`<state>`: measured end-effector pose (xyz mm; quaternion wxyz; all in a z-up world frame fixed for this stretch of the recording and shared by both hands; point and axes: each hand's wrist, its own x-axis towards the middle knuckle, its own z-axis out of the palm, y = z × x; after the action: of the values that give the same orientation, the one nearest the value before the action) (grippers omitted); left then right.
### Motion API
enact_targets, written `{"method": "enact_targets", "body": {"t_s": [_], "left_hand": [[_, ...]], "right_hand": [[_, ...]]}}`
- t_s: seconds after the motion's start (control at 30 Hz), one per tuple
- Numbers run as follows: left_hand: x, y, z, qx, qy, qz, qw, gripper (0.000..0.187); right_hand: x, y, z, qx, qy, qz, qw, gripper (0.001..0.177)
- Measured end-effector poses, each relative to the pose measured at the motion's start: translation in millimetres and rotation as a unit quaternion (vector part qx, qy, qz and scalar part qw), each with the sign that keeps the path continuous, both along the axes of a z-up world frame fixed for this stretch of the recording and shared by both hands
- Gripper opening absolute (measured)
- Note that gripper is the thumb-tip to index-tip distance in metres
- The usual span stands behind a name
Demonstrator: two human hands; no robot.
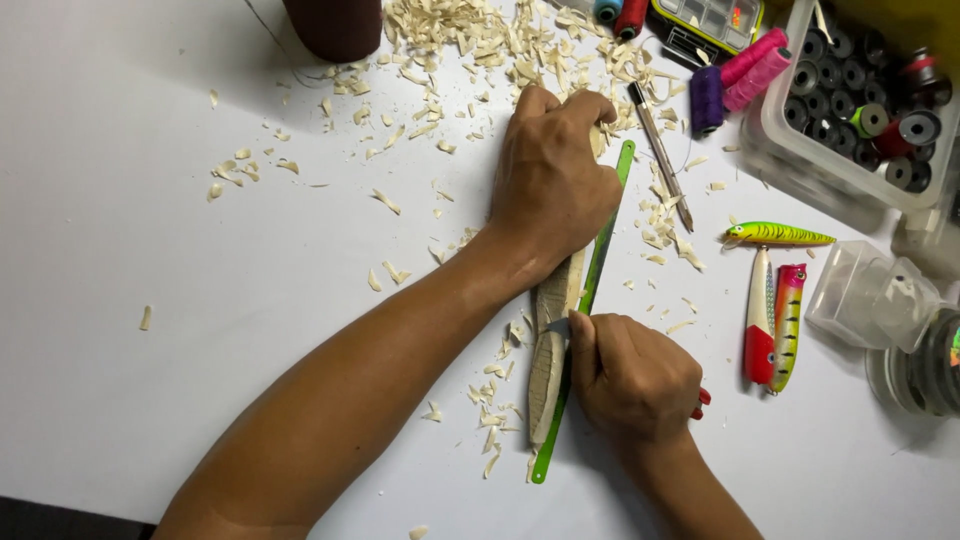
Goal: The person carves a piece of light-colored wood using a utility knife and a green ruler as a guide. They repeatedly shave off thin layers of wood along the ruler's edge, creating wood shavings on the white work surface.
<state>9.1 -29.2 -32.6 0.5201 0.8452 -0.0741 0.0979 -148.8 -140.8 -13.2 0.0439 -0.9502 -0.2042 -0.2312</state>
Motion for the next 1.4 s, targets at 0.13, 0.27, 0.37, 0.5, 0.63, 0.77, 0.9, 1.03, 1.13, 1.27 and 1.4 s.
{"method": "enact_targets", "body": {"t_s": [0.13, 0.27, 0.37, 0.5, 0.63, 0.77, 0.9, 1.03, 1.13, 1.27, 1.4], "left_hand": [[-1, 3, 0, -0.008, -0.001, -0.007, 1.000, 0.046], [1, 5, -1, -0.010, -0.002, -0.017, 1.000, 0.046], [-1, 6, 1, -0.021, 0.014, -0.018, 1.000, 0.047], [0, 7, 2, -0.017, -0.006, -0.022, 1.000, 0.047], [1, 7, 3, -0.017, 0.015, -0.025, 0.999, 0.048], [0, 7, 0, -0.016, -0.014, -0.028, 0.999, 0.046], [-2, 7, 3, -0.010, -0.003, -0.035, 0.999, 0.049], [-1, 7, 2, -0.012, -0.007, -0.025, 1.000, 0.049], [0, 7, 3, -0.007, 0.002, -0.025, 1.000, 0.049], [0, 5, 3, 0.007, 0.018, -0.019, 1.000, 0.049], [2, 4, 2, 0.018, 0.018, -0.020, 0.999, 0.049]], "right_hand": [[-6, -4, 4, 0.030, 0.121, -0.078, 0.989, 0.033], [-6, -12, 20, 0.048, 0.364, -0.194, 0.910, 0.045], [-7, -15, 47, 0.097, 0.415, -0.075, 0.902, 0.033], [-10, -20, 45, 0.045, 0.398, -0.061, 0.914, 0.031], [-8, -22, 48, 0.041, 0.207, -0.014, 0.977, 0.033], [-16, -31, 33, 0.052, 0.227, 0.038, 0.972, 0.051], [-26, -28, 21, 0.050, 0.257, 0.009, 0.965, 0.048], [-24, -24, 14, 0.012, 0.226, -0.012, 0.974, 0.044], [-22, -27, 6, -0.003, 0.202, 0.000, 0.979, 0.042], [-22, -27, 2, -0.025, 0.191, 0.001, 0.981, 0.042], [-22, -26, -3, -0.023, 0.168, 0.008, 0.985, 0.045]]}}
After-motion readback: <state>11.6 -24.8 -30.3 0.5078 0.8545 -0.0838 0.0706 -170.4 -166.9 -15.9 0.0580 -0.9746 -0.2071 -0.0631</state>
